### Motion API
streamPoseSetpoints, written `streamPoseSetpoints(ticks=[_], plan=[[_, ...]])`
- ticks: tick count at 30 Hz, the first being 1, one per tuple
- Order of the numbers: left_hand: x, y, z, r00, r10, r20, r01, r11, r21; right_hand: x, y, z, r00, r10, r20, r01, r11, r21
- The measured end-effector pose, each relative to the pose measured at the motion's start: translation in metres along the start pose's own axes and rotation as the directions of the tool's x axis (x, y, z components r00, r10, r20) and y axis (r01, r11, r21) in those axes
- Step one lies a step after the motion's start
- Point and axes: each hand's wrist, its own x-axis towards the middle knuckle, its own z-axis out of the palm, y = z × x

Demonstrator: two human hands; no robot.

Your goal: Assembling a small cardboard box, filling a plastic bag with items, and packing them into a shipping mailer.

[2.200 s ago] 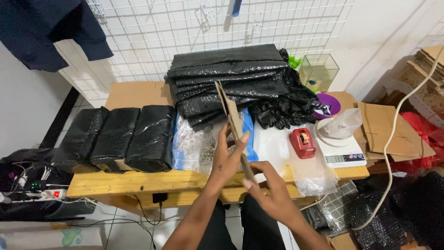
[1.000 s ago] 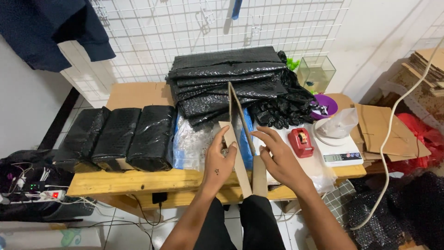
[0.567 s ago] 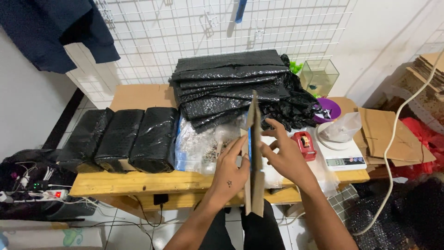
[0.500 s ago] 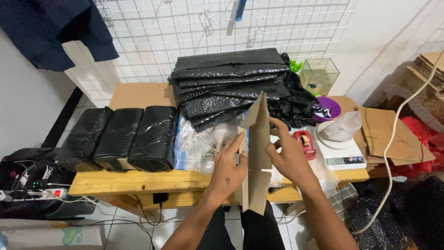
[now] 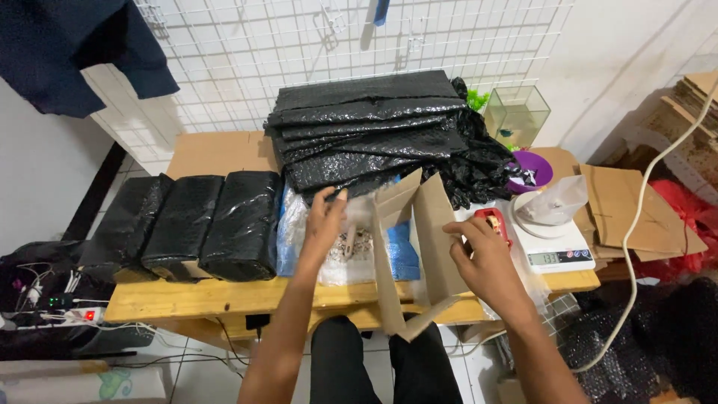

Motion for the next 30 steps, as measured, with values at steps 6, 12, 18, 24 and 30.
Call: streamPoseSetpoints(ticks=[6,12,18,24,30], plan=[[0.122,-0.079,0.002,0.997,-0.063,-0.052,0.065,0.997,0.035,-0.001,-0.006,-0.005,0.999,0.021,0.038,-0.021,1.000,-0.011],[0.105,-0.017,0.005,0.995,-0.053,-0.083,0.054,0.999,0.005,-0.004,-0.005,-0.003,0.994,0.020,0.109,-0.024,0.999,0.036],[0.116,-0.007,0.000,0.999,-0.028,-0.043,0.035,0.982,0.183,-0.003,-0.008,-0.003,0.995,0.017,0.100,-0.023,0.998,0.056],[0.113,-0.018,-0.008,0.994,0.098,-0.052,-0.064,0.891,0.450,-0.001,-0.012,-0.008,0.988,0.056,0.141,-0.065,0.996,0.066],[0.055,0.011,-0.005,0.968,0.250,0.029,-0.225,0.811,0.539,0.006,-0.020,-0.009,0.992,0.004,0.125,-0.008,0.999,0.032]])
